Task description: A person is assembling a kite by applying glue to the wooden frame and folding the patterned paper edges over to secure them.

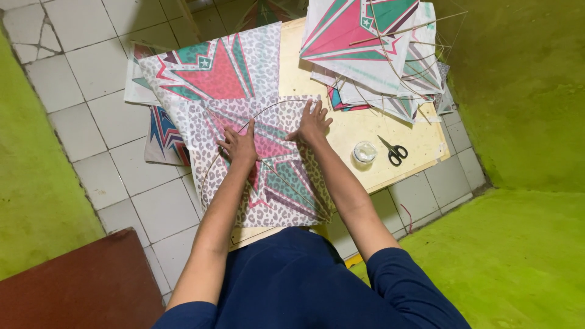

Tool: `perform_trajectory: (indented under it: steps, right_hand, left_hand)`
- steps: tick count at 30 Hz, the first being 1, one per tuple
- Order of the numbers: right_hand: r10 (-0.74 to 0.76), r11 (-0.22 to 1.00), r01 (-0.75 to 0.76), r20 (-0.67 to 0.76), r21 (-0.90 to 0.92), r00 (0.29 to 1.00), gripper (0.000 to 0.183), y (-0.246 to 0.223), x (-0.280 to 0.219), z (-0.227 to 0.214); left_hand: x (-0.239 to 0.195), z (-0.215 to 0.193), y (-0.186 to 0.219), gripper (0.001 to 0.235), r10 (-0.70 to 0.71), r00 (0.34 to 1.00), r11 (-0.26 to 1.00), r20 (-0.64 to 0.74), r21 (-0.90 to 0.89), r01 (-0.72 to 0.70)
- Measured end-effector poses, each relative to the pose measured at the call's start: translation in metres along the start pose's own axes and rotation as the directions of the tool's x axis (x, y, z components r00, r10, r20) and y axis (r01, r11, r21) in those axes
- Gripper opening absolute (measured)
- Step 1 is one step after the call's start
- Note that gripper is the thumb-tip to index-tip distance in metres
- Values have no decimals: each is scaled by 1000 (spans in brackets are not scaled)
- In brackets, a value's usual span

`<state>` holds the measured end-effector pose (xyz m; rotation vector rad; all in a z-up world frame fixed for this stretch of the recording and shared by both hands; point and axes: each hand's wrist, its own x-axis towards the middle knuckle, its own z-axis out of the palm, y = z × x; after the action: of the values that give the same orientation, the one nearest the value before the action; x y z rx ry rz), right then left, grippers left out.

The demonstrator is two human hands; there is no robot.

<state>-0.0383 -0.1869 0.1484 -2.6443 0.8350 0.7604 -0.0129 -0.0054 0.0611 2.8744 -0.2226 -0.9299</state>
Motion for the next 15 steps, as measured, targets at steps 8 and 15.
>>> perform_trajectory:
  steps: [8, 15]
  right_hand:
    - [-146, 983, 142, -23, -115, 989, 125, -7, 16, 10]
    - [-137, 977, 133, -12, -169, 991, 122, -3, 28, 24]
  left_hand:
    - [1, 2, 1, 127, -9, 1000, 1000, -1, 3, 9]
    - [5, 7, -1, 128, -2, 1000, 1000, -18, 2, 2]
